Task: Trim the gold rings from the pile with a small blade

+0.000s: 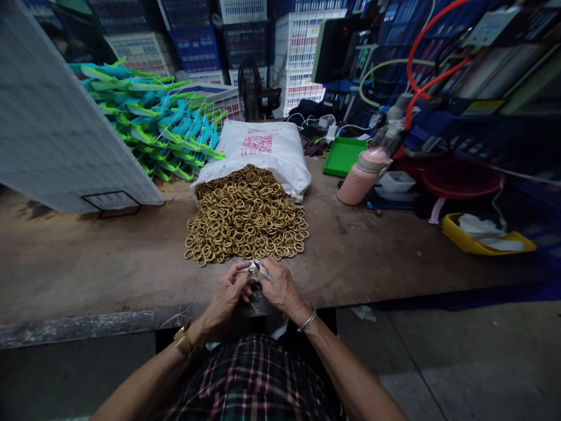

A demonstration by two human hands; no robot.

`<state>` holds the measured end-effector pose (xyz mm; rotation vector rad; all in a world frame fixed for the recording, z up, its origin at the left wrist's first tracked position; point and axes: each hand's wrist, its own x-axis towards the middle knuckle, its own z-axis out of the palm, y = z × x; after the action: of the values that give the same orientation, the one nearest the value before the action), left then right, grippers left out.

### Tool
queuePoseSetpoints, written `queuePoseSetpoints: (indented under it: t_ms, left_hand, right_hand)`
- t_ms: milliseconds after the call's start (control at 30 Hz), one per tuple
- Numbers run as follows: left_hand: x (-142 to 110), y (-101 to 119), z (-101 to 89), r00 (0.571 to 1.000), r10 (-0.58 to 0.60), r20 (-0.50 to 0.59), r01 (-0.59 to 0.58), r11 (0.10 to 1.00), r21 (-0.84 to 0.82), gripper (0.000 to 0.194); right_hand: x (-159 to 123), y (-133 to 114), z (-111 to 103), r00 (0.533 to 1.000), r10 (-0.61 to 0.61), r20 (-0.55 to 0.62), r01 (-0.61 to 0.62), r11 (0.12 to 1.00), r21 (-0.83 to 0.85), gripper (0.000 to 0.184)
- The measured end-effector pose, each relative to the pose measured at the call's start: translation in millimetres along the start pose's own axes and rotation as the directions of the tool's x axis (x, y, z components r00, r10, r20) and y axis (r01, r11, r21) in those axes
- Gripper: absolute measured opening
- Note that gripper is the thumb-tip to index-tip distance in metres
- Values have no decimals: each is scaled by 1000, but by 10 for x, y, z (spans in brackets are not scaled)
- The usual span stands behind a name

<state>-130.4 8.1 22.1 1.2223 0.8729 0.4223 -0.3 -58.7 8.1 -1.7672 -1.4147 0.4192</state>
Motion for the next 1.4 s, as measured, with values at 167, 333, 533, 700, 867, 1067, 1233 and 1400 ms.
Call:
queuePoseSetpoints:
  t_ms: [167, 333, 533, 700, 867, 1067, 1233, 1400]
  left_hand:
    - [-65, -23, -52, 994, 101, -51, -96, 992, 87, 29]
    - [-90, -143, -106, 971, 204, -126, -178, 965, 191, 25]
    - [-126, -211, -185, 918, 388, -86, -320, 850, 419, 19]
    - [-175, -149, -182, 935, 350, -52, -308, 877, 368, 19]
    - [-246, -34, -161, 996, 85, -24, -81, 990, 119, 29]
    - [-282, -55, -211, 996, -16, 89, 25, 995, -101, 33]
    - [-277, -132, -237, 993, -26, 117, 54, 969, -239, 31]
    - [-282, -119, -232, 979, -38, 198, 123, 890, -439, 27]
  right_hand:
    - [23, -139, 43, 994, 78, 82, -88, 988, 124, 19]
    - [-1, -141, 171, 958, 251, 137, -284, 889, 359, 23]
    - [-22, -163, 222, 938, 287, 193, -341, 865, 369, 26]
    - [-20, -196, 223, 924, 316, 216, -379, 834, 401, 26]
    - [-21, -224, 227, 925, 334, 180, -379, 838, 392, 22]
    - [-21, -247, 229, 903, 376, 209, -430, 808, 403, 17]
    - [-19, -279, 232, 900, 374, 223, -435, 789, 433, 14]
    - [-32, -247, 261, 903, 358, 235, -428, 775, 465, 16]
